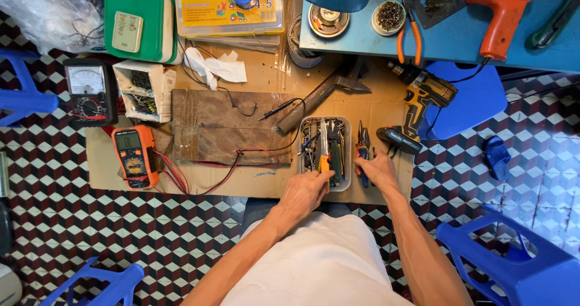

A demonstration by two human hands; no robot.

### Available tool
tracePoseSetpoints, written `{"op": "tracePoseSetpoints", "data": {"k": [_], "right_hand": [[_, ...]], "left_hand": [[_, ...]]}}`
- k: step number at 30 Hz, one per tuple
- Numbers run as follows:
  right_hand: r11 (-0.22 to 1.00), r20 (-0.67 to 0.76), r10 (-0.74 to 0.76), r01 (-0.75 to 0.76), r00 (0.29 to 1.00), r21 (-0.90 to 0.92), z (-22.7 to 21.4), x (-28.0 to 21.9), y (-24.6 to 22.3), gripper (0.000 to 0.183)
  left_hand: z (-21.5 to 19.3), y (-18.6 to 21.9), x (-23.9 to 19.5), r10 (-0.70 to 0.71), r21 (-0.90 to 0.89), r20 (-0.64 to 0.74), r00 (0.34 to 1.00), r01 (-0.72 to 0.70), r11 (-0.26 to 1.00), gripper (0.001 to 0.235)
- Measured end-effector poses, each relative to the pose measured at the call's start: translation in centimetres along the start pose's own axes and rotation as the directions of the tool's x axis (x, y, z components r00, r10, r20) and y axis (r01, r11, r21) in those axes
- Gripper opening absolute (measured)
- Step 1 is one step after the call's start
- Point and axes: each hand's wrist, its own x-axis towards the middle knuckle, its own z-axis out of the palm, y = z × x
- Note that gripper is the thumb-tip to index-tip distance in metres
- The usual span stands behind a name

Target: The person strips insulation from a wire using pliers, wipes hands with tissue, and then uses a hammer to break apart a black plastic component on a wooden block. The person handles a multimeter, wires, and a plastic bucket containing electronic parts.

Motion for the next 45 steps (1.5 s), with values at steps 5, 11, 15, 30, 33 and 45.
{"op": "tracePoseSetpoints", "data": {"k": [5, 11, 15, 30, 33, 45], "right_hand": [[0.789, 0.248, 0.098, -0.227, 0.964, 0.571, -2.6, -4.9, 1.1, 0.036], [0.682, 0.34, -0.007, -0.245, 0.94, 0.69, -3.1, -9.0, -0.3, 0.033], [0.72, 0.337, -0.065, -0.19, 0.939, 0.668, -1.6, -9.0, -2.4, 0.033], [0.997, 0.045, -0.007, 0.004, 0.999, 0.072, 0.9, -8.1, -7.8, 0.052], [0.999, 0.025, -0.039, 0.039, 0.999, 0.009, 1.2, -8.1, -8.9, 0.059], [0.977, 0.059, -0.214, 0.214, 0.975, 0.018, 0.3, -7.5, -6.3, 0.043]], "left_hand": [[4.5, -1.2, 5.3, 0.179, 0.4, 0.151, 0.972, -0.226, 0.888, 0.021], [3.3, -2.4, 4.8, 0.023, 0.463, 0.218, 0.976, -0.124, 0.877, 0.06], [1.5, -2.7, 3.9, -0.043, 0.347, 0.049, 0.998, 0.023, 0.938, 0.074], [0.2, -2.2, -0.5, -0.363, 0.159, -0.015, 0.932, 0.361, 0.919, 0.038], [2.1, -2.7, 0.2, -0.41, 0.204, -0.017, 0.912, 0.405, 0.891, 0.04], [-1.4, -1.8, -1.2, -0.475, -0.082, 0.0, 0.88, 0.473, 0.877, 0.034]]}}
